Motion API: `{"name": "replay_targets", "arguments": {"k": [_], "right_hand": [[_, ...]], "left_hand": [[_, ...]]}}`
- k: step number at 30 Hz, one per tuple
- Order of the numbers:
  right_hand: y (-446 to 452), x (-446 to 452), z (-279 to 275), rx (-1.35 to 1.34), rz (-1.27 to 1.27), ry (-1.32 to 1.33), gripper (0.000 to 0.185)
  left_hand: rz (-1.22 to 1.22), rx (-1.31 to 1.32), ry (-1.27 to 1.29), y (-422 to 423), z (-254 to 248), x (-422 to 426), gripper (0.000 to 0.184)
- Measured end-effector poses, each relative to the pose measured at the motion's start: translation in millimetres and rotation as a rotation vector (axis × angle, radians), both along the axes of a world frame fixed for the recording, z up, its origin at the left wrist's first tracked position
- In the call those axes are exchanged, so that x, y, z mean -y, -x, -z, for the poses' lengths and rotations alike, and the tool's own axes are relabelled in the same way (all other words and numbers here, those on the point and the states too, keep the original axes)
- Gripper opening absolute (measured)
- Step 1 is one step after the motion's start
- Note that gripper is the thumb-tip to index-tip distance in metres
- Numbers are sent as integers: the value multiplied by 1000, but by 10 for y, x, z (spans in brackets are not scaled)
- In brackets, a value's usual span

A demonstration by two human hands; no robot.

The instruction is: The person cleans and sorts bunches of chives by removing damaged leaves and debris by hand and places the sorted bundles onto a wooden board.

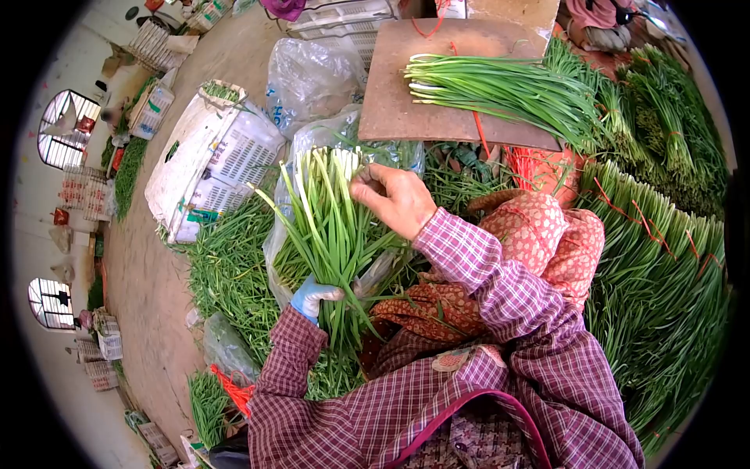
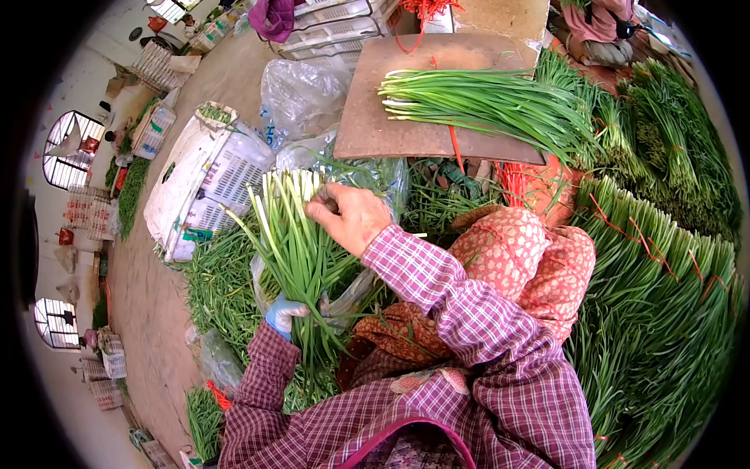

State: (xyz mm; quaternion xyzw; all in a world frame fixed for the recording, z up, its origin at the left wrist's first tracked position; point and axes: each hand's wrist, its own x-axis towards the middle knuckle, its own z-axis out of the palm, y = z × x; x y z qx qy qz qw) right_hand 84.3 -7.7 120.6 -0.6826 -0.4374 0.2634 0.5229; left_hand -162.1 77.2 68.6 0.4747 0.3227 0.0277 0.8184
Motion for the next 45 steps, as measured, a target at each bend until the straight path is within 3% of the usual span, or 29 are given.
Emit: {"name": "replay_targets", "arguments": {"k": [6,9,11,12,13,14,17,19,23,27,29,32,36,38,43,45], "right_hand": [[-7,-29,107,-28,73,-23,34],[-149,-14,58,-106,253,-190,21],[-453,63,9,-96,388,-353,21],[-653,166,-110,-76,473,-399,23],[-852,259,-189,-223,558,-429,24],[-1122,358,-202,-81,596,-452,24],[-1359,637,-379,627,596,-20,15],[-1181,592,-288,840,397,46,15],[-535,342,-337,849,129,-178,27],[-316,63,-256,838,1,0,49],[-321,6,-178,859,3,6,49],[-348,27,-177,880,-166,-29,31],[-392,53,-84,920,-143,-85,28],[-462,65,-57,1027,-40,-110,17],[-1072,337,48,1145,260,182,17],[-1174,495,-6,982,143,627,24]], "left_hand": [[67,-12,-8,-8,29,-41,56],[73,75,84,83,166,-115,57],[-38,90,47,101,126,-36,54],[21,119,78,161,174,-94,50],[81,148,109,218,226,-143,47],[70,156,78,272,283,-158,40],[41,166,79,371,391,-206,39],[35,157,96,326,327,-181,40],[45,110,63,205,227,-129,42],[111,84,3,164,197,-153,47],[112,75,-4,137,168,-139,47],[129,66,-28,87,115,-122,49],[96,34,-49,-12,-26,-36,54],[111,37,-49,21,91,-83,55],[97,62,9,166,184,-149,49],[128,89,9,184,183,-189,49]]}}
